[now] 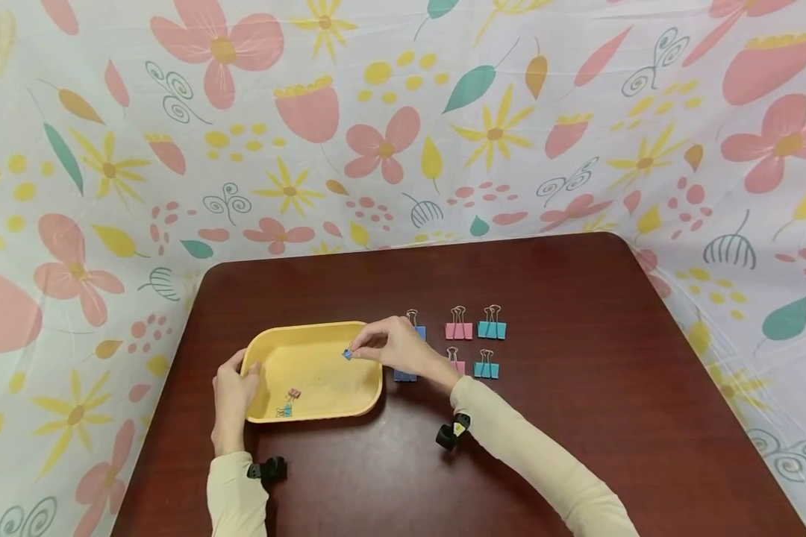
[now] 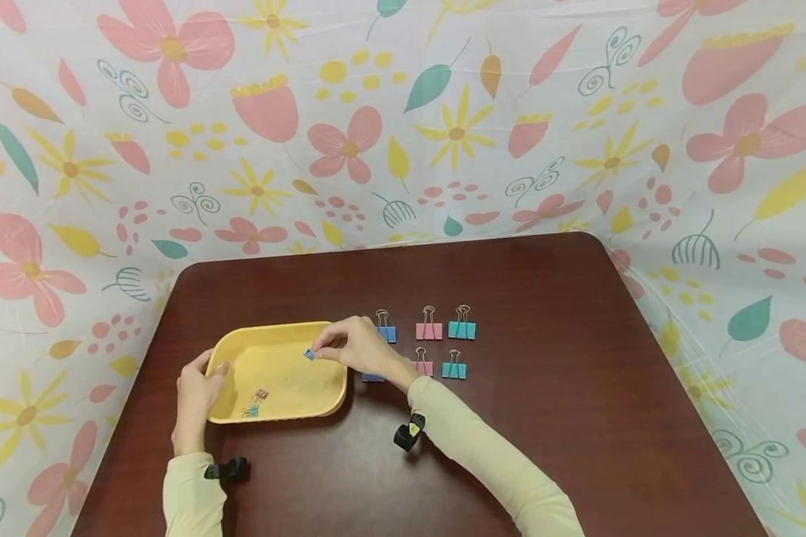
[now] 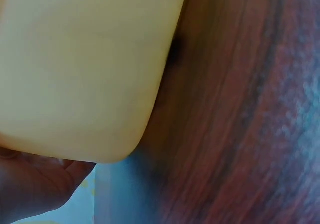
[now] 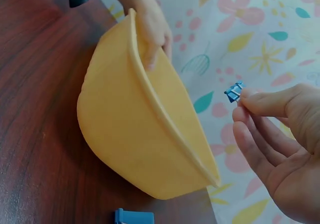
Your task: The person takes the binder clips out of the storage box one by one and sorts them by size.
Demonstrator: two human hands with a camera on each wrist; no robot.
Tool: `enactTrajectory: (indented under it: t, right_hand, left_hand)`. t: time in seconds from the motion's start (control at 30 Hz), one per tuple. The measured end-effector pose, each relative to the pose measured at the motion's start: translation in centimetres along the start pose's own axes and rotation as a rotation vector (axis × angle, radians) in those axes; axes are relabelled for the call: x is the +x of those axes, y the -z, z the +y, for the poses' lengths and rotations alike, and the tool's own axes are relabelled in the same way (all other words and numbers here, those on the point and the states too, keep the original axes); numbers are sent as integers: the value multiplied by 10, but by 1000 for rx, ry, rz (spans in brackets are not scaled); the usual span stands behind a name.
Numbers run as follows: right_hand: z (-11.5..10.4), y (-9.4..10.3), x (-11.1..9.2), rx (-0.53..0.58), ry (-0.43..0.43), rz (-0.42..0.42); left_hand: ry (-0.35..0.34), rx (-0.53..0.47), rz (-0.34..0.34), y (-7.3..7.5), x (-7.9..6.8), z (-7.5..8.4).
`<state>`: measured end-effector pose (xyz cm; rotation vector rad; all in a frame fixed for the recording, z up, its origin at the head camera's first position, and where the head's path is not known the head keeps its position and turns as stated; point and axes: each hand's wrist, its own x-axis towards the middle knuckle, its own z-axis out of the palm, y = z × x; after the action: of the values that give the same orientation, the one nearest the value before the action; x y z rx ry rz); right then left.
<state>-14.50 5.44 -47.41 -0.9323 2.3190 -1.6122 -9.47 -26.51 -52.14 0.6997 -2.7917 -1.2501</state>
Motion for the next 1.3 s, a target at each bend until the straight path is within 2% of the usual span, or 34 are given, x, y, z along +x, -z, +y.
enactTrajectory:
  t: [0.27,0.6,0.87,1.1,1.3]
  right_hand:
    - [2,10,-11,48,72,71]
    - [6,20,-22,40,10,126]
    - [12,29,-35,23,-38,92]
    - [24,32,-52,-59,-93,-40]
    - [32,27,-62,-88,-154,-97]
  left_hand:
    - [-4,13,20,-2,1,0]
    - [-12,-5,17,1,0,-2]
    - [-43,1,38,-1,1,-3]
    - [-29,-5,31,-1,1,-5]
    - [-21,-13,23,0,0,-4]
